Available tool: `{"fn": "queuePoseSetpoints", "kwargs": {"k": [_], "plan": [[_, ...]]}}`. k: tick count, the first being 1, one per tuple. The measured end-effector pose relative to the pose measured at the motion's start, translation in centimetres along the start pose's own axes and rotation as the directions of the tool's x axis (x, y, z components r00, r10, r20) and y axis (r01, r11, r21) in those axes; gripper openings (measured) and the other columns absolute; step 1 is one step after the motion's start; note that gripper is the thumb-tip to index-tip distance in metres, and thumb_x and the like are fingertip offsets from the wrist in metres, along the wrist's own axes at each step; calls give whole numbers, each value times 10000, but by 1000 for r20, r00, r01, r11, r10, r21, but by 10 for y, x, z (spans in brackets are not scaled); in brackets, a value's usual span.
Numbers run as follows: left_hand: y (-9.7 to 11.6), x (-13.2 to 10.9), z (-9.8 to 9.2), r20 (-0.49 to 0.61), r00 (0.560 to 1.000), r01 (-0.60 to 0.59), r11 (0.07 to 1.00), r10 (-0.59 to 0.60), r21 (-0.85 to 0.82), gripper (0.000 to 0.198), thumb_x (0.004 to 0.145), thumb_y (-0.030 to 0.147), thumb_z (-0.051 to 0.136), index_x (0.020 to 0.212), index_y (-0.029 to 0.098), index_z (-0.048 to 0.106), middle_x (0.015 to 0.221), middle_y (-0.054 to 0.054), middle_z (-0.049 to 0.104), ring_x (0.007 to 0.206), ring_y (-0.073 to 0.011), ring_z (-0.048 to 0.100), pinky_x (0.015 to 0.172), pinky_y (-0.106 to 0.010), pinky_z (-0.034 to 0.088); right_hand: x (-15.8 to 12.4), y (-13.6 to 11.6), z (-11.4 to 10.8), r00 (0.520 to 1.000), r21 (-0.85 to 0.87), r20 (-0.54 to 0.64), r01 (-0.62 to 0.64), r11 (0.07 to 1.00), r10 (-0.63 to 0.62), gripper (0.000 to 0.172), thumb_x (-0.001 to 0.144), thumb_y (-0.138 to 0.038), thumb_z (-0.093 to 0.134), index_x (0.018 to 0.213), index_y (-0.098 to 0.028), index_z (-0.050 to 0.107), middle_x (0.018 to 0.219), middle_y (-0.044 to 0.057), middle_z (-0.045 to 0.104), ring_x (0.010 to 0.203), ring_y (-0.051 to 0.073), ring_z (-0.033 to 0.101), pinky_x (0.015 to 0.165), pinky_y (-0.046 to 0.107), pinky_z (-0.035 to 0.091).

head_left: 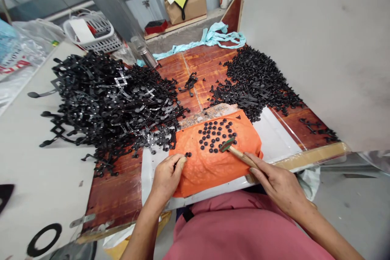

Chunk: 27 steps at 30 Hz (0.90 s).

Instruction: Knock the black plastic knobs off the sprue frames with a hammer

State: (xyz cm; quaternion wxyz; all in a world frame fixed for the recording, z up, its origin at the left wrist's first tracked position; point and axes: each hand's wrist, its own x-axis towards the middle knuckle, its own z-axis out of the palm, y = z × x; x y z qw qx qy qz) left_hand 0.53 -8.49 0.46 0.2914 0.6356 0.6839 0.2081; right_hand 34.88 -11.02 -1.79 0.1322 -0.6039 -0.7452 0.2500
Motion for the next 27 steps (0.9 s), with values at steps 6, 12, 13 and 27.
{"fn": "queuePoseSetpoints", "kwargs": {"k": [6, 12, 13, 27], "plan": [[-6, 1, 0, 26, 999, -20, 999, 20, 28, 323, 936, 413, 490, 982, 227, 751, 1028, -55, 781, 973, -226, 703, 914, -344, 503, 0, -2, -1, 1000, -4, -6, 3, 1000, -3, 457, 1076, -439, 332, 1507, -383, 472, 1359, 1, 663, 1026, 233, 746, 838, 380, 623], [-8, 8, -7, 76, 997, 5, 1000, -5, 2, 355, 946, 447, 474, 943, 228, 753, 992, -48, 784, 962, -237, 703, 872, -350, 501, 0, -2, 0, 999, 5, -34, 18, 1000, -18, 450, 1067, -415, 375, 1497, -364, 496, 1329, 24, 684, 989, 239, 754, 840, 374, 626], [-8, 8, -8, 84, 996, 14, 999, -11, -35, 356, 949, 453, 476, 936, 227, 750, 991, -44, 783, 967, -232, 702, 874, -343, 501, 0, -2, 0, 999, 7, -35, 15, 1000, -15, 449, 1066, -414, 375, 1495, -365, 499, 1331, 21, 683, 991, 239, 753, 845, 376, 626], [-9, 3, -1, 39, 999, 14, 998, -11, -68, 325, 937, 444, 504, 924, 229, 748, 967, -39, 781, 930, -217, 701, 858, -316, 509, 0, -3, -2, 1000, -1, -13, -2, 1000, 2, 454, 1071, -423, 356, 1496, -352, 497, 1306, 29, 698, 1012, 247, 750, 857, 406, 629]]}}
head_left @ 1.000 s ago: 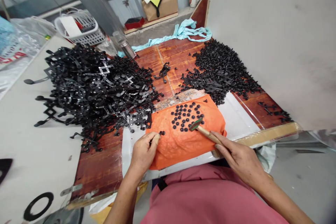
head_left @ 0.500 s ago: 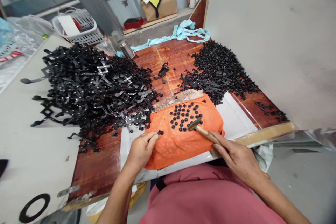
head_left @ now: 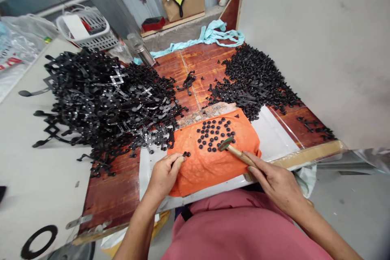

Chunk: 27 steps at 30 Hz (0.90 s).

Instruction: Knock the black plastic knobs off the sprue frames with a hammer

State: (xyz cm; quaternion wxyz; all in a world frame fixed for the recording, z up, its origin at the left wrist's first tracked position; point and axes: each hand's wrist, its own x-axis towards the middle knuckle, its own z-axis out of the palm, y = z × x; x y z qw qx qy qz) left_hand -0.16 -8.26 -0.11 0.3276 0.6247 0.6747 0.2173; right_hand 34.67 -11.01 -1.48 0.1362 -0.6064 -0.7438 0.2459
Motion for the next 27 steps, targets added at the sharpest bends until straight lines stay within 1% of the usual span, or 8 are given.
{"fn": "queuePoseSetpoints", "kwargs": {"k": [5, 9, 13, 17, 20, 24, 25, 27], "plan": [[2, -1, 6, -15, 1000, -20, 998, 21, 56, 324, 924, 429, 495, 918, 230, 752, 987, -48, 785, 934, -224, 705, 888, -331, 513, 0, 0, 0, 1000, 47, -7, 14, 999, -14, 438, 1069, -390, 387, 1491, -363, 497, 1362, 29, 660, 1061, 237, 736, 881, 387, 623], [-2, 2, 2, 68, 998, 20, 999, -17, -43, 369, 938, 466, 472, 862, 214, 731, 902, -29, 777, 894, -212, 703, 829, -305, 520, -3, 0, -3, 999, 75, -17, 30, 997, -29, 432, 1062, -387, 410, 1479, -359, 517, 1303, 27, 699, 1040, 230, 743, 885, 370, 622], [-4, 8, -6, 138, 990, 56, 989, -36, -139, 403, 928, 491, 472, 836, 199, 734, 901, -38, 775, 908, -217, 701, 855, -316, 523, -6, -7, -8, 995, 75, -28, 93, 993, -92, 438, 1064, -390, 400, 1484, -342, 516, 1281, 22, 714, 1037, 224, 743, 838, 345, 626], [-5, 9, -6, 143, 989, 65, 981, -38, -185, 407, 928, 494, 472, 847, 194, 735, 925, -47, 777, 914, -214, 702, 861, -315, 526, -4, -18, -8, 986, 109, 69, 141, 984, -149, 446, 1066, -359, 400, 1502, -390, 484, 1257, 5, 728, 958, 198, 756, 820, 298, 616], [-6, 5, -2, 116, 993, 40, 990, -25, -135, 390, 925, 490, 485, 855, 202, 738, 913, -40, 778, 909, -217, 705, 843, -311, 521, 0, -24, -6, 976, 122, 127, 164, 979, -179, 448, 1062, -357, 404, 1500, -387, 492, 1235, 19, 738, 925, 206, 759, 811, 298, 612], [-4, 1, 2, 52, 999, -9, 1000, 8, 8, 349, 928, 455, 497, 902, 219, 752, 937, -37, 785, 899, -218, 703, 828, -314, 494, 10, -35, -8, 966, 111, 170, 176, 978, -193, 465, 1078, -360, 359, 1535, -415, 422, 1323, 9, 695, 998, 201, 743, 842, 306, 595], [-2, 1, 2, 44, 999, -21, 999, 19, 43, 345, 932, 446, 492, 914, 221, 753, 943, -38, 786, 898, -218, 703, 825, -315, 485, 14, -39, -10, 966, 89, 172, 180, 980, -193, 467, 1081, -357, 348, 1541, -405, 414, 1298, 16, 708, 993, 201, 741, 833, 307, 590], [2, 1, 1, 49, 998, -45, 995, 40, 93, 346, 942, 429, 476, 919, 221, 752, 940, -40, 785, 895, -215, 703, 814, -311, 469, 22, -48, -12, 966, 13, 153, 210, 978, -209, 472, 1080, -341, 342, 1545, -354, 421, 1167, 44, 752, 938, 211, 742, 785, 309, 576]]}}
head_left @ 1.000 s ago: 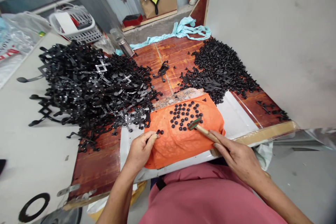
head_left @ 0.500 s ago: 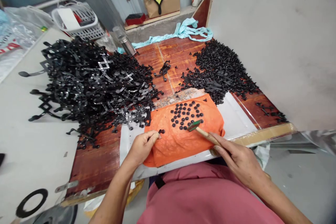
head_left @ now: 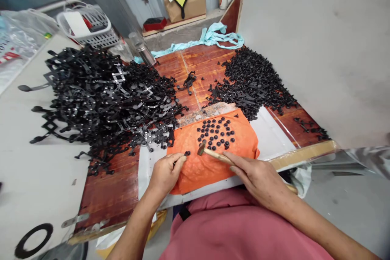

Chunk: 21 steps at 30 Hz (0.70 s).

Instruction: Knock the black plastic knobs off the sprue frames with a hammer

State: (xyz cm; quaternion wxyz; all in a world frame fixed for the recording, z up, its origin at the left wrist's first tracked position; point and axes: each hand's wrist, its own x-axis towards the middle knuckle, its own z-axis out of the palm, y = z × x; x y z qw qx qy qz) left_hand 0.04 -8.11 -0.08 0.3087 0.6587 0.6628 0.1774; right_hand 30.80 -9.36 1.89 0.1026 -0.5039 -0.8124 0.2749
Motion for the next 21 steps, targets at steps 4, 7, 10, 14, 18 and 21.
{"fn": "queuePoseSetpoints", "kwargs": {"k": [4, 7, 10, 14, 18, 21], "plan": [[7, 3, -5, 46, 999, -12, 998, 10, 56, 370, 959, 407, 444, 829, 210, 728, 824, -36, 757, 791, -196, 680, 734, -294, 432, 17, -14, -3, 992, -189, -70, 93, 978, -108, 467, 1058, -301, 394, 1521, -305, 456, 922, 41, 742, 770, 193, 707, 641, 263, 489], [9, 4, -6, 70, 998, -2, 999, -1, 47, 365, 964, 392, 438, 818, 204, 716, 788, -26, 737, 739, -177, 648, 700, -281, 408, 26, -21, 1, 977, -235, -119, 144, 961, -176, 488, 1060, -277, 399, 1547, -309, 411, 863, 24, 702, 721, 164, 667, 601, 248, 417], [7, 4, -5, 86, 996, 8, 1000, -10, 18, 360, 965, 391, 436, 818, 199, 704, 762, -16, 714, 714, -165, 620, 686, -272, 392, 30, -22, 6, 984, -293, -71, 138, 946, -165, 472, 1055, -263, 403, 1523, -298, 450, 811, 17, 676, 669, 174, 642, 561, 269, 362], [6, 3, -4, 75, 997, 20, 1000, -20, 1, 358, 960, 389, 426, 793, 196, 677, 723, -7, 672, 699, -162, 594, 681, -273, 376, 28, -20, 8, 976, -236, -111, 155, 959, -185, 494, 1064, -261, 377, 1558, -283, 393, 860, 29, 683, 706, 177, 646, 596, 278, 382], [4, 3, -1, 70, 997, 34, 999, -33, -9, 339, 951, 403, 435, 785, 201, 652, 718, -2, 650, 709, -167, 592, 686, -278, 370, 29, -21, 11, 989, -312, -34, 126, 942, -143, 511, 1032, -219, 439, 1538, -295, 433, 809, 18, 680, 647, 187, 640, 563, 291, 353], [1, 4, 2, 69, 996, 50, 999, -48, -17, 330, 947, 411, 441, 791, 206, 647, 733, -10, 659, 731, -184, 604, 707, -292, 383, 30, -21, 14, 993, -350, 44, 122, 929, -114, 515, 1024, -238, 470, 1535, -302, 439, 813, 20, 684, 660, 214, 658, 561, 302, 354]]}}
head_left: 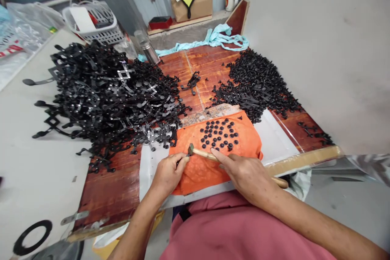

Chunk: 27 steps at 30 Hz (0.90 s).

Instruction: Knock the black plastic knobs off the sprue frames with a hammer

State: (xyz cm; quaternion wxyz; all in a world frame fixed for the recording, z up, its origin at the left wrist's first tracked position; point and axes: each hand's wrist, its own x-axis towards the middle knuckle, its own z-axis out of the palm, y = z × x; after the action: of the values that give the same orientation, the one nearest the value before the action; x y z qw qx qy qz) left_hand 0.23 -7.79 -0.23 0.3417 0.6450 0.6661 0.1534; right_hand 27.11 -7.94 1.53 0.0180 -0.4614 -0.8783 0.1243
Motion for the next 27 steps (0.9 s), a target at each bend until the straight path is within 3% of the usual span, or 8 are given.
{"fn": "queuePoseSetpoints", "kwargs": {"k": [3, 6, 10, 14, 16, 19, 23, 27], "plan": [[0, -3, -1, -14, 1000, -10, 1000, 10, -14, 304, 948, 403, 447, 851, 209, 660, 849, -36, 709, 840, -214, 638, 787, -317, 414, 1, 1, 0, 1000, 81, 13, -25, 996, 24, 485, 1048, -289, 430, 1532, -290, 444, 871, 45, 713, 718, 228, 680, 603, 306, 396], [11, -13, -6, -31, 998, -50, 997, 49, -55, 292, 970, 384, 424, 1076, 221, 642, 1087, -64, 711, 1023, -235, 630, 900, -344, 421, 4, 5, -5, 997, 342, -24, -65, 937, 78, 441, 1056, -322, 409, 1484, -285, 504, 959, 52, 739, 800, 213, 685, 686, 301, 439], [38, -28, -9, 57, 995, -75, 988, 83, -136, 360, 1024, 387, 358, 1351, 269, 453, 974, -18, 621, 899, -196, 587, 836, -327, 433, 15, 8, -14, 984, 790, -78, -36, 612, 158, 373, 984, -310, 554, 1352, -277, 605, 994, -9, 699, 864, 158, 630, 763, 251, 443], [53, -29, 1, 87, 980, -152, 952, 180, -264, 308, 1021, 344, 396, 1315, 263, 433, 853, 19, 508, 788, -160, 526, 779, -295, 447, 22, 4, -12, 998, 945, 34, -49, 324, 51, 192, 886, -357, 680, 978, -188, 675, 765, -48, 531, 687, 106, 471, 610, 215, 357], [53, -26, 9, 0, 985, -164, 925, 175, -342, 350, 982, 348, 496, 1317, 259, 444, 990, -17, 547, 921, -172, 555, 837, -301, 478, 20, 1, -9, 995, 954, 64, -83, 287, 75, 168, 870, -338, 674, 855, -175, 642, 687, -62, 440, 618, 90, 387, 557, 218, 299], [52, -19, 18, -97, 990, -136, 915, 106, -379, 419, 914, 378, 616, 1305, 265, 517, 1227, -68, 555, 1071, -204, 565, 896, -320, 503, 15, -3, -7, 981, 961, 19, -72, 268, 194, 130, 841, -299, 667, 857, -171, 661, 730, -40, 529, 673, 108, 470, 616, 224, 366], [55, -14, 22, -72, 995, 20, 876, -63, -483, 397, 921, 454, 576, 1258, 244, 590, 1103, -54, 627, 795, -160, 610, 767, -315, 527, 7, -7, -9, 971, 971, -15, -43, 234, 240, 163, 835, -307, 666, 920, -175, 710, 844, 9, 641, 776, 153, 575, 693, 254, 444], [59, -15, 23, -102, 976, 67, 705, -194, -706, 615, 843, 517, 666, 1355, 238, 471, 1155, -71, 617, 836, -170, 649, 748, -305, 549, 1, -10, -5, 972, 974, -1, -52, 221, 234, 163, 840, -281, 679, 956, -177, 728, 812, 1, 647, 731, 147, 593, 667, 253, 466]]}}
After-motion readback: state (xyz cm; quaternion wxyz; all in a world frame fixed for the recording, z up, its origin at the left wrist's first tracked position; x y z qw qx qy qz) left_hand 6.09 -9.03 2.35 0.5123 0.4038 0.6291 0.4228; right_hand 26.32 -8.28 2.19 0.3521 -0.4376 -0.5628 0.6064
